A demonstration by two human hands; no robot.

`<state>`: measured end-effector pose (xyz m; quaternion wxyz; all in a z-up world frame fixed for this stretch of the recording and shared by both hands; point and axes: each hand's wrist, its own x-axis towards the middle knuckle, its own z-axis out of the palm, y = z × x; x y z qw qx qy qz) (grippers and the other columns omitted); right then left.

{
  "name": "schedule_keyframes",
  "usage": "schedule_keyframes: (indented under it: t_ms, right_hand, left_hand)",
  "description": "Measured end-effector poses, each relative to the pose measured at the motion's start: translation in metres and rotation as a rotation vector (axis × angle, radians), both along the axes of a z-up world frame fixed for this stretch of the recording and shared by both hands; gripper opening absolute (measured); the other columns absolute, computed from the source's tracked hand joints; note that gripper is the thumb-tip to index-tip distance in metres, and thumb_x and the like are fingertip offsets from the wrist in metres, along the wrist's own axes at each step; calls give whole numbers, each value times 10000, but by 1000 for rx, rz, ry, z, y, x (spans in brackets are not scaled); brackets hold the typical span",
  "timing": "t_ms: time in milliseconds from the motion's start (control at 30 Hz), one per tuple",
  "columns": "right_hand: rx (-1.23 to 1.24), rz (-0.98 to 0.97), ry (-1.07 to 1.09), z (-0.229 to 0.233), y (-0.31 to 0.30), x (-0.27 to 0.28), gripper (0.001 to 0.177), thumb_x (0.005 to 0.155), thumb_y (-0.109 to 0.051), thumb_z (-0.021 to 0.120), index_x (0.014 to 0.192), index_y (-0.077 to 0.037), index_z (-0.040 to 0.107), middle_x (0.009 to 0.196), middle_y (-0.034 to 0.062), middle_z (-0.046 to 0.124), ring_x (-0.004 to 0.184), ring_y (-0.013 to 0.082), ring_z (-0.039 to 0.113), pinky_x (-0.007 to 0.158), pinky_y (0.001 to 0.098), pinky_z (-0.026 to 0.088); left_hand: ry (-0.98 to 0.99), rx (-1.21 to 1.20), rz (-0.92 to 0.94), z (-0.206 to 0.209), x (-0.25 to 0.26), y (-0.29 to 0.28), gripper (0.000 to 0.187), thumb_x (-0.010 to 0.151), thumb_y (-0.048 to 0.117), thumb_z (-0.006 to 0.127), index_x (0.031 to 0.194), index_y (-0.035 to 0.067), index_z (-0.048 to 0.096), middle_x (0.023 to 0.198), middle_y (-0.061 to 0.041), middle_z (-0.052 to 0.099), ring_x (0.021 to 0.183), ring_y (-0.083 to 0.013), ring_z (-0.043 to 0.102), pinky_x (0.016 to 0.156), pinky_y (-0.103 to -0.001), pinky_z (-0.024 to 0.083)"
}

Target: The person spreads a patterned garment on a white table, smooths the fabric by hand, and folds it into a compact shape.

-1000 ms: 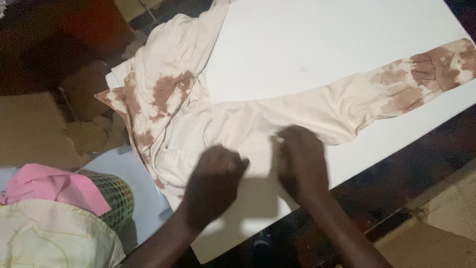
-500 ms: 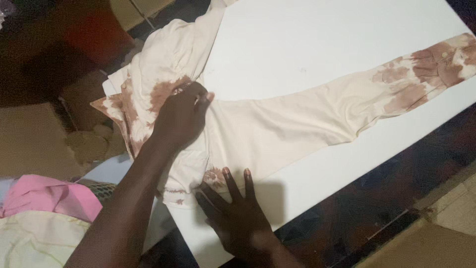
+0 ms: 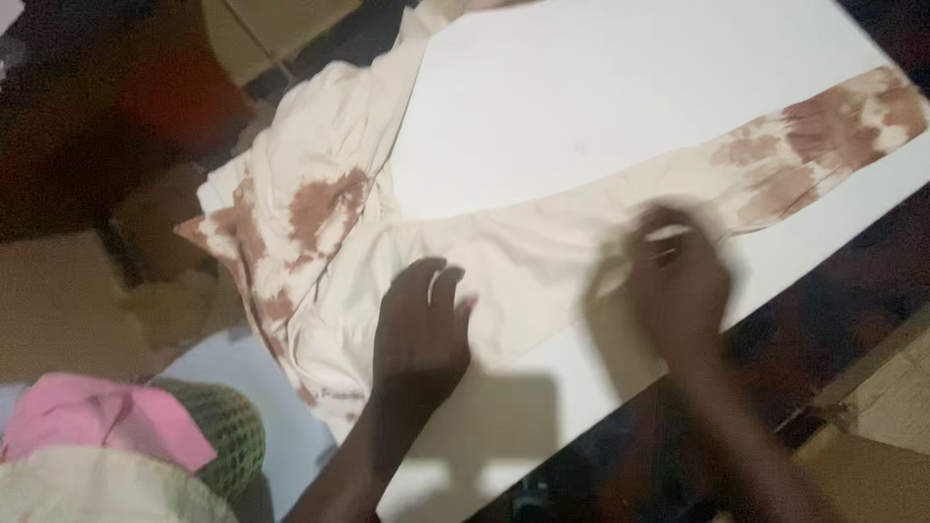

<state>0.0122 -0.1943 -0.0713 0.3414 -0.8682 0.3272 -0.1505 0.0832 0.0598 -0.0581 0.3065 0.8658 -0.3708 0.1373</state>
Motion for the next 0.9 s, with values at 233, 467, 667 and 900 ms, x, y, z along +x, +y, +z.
schedule_keyframes:
  t_ms: [233,467,667,900]
  right_hand:
    - [-602,460,-35,-7,-100,38,261,1033,-128,634,1246,19,673,1243,251,667,1048,331,686,861,443,568]
    - [-409,434,571,-13,-143,81,533,716,-92,829,1225,-59,677,1148,201,649,922,325,697,803,432,600]
    - [-633,404,308,8,-116,84,261,955,-97,667,1207,-32,690,1203,256,610,912,351,675,699,455,572]
    - [-573,819,258,-12,42,25,801,860,-612,546,1472,-107,435,1565,209,353,1462,418,287,1154,615,191]
  left_hand:
    - [9,102,9,-14,-6,3,669,904,439,772,1316,-48,571,1375,-271,549,1347,-455,506,1091,-559,419]
    - [119,219,28,-19,1,0,1014,822,706,676,1487,-18,427,1516,-320,423,1449,-482,372,1168,-610,274]
    - [143,257,13,-21,0,-1,1139,767,791,657,1537,1,377,1553,-344,375,1467,-484,339,1185,-621,232]
    - [187,250,-30,-17,5,0,1425,542,893,696,1564,-13,288,1586,-336,295,1492,-506,277,1181,-634,197]
